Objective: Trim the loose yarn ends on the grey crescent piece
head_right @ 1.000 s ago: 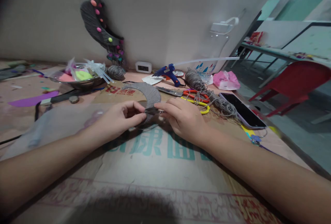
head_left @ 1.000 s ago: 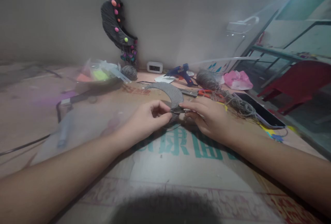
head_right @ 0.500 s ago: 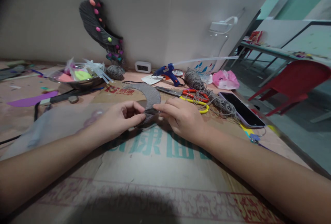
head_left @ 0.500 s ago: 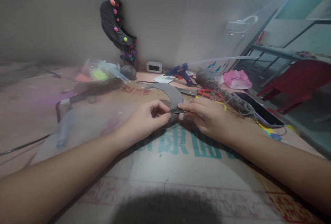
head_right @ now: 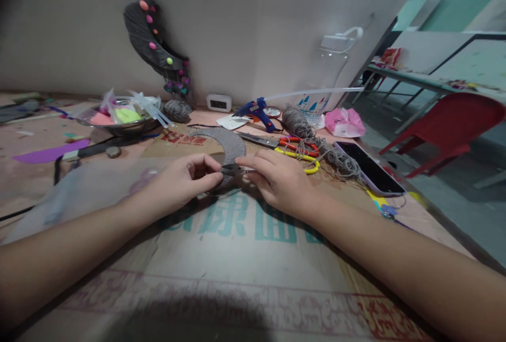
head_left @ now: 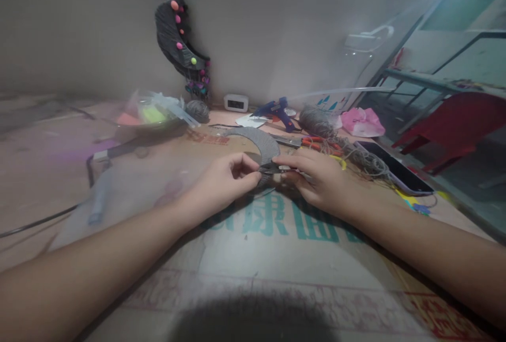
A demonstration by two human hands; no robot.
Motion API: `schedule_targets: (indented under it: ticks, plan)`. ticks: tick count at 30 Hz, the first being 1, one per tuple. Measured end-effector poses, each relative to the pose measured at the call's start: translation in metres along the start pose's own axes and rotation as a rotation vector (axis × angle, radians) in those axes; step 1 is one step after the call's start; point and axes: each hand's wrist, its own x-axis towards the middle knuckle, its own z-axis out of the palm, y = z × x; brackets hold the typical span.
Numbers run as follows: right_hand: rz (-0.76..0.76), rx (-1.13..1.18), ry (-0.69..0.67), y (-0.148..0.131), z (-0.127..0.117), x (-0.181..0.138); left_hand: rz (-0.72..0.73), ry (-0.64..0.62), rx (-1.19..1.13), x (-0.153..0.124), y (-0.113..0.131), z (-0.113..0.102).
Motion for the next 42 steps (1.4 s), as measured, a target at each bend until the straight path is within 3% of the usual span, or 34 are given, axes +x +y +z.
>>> schedule_targets:
  ticks: [18,24,28,42]
  plan:
    - [0.011,0.021,0.003,-0.0014,0.0004,0.0014,0.035,0.007,0.05,-0.0017,-0.0024,-0.0001]
    - [0.097,0.095,0.135,0.0003,0.0005,-0.0002,0.048,-0.009,0.016,0.0006,-0.0039,0.0003]
    - [-0.006,-0.02,0.075,0.0028,-0.0012,-0.0005,0.041,-0.014,-0.01,0.0011,-0.0046,0.0006]
    - [0.041,0.076,0.052,0.0076,0.0016,-0.001,0.094,-0.018,0.0,0.0012,-0.0065,-0.001]
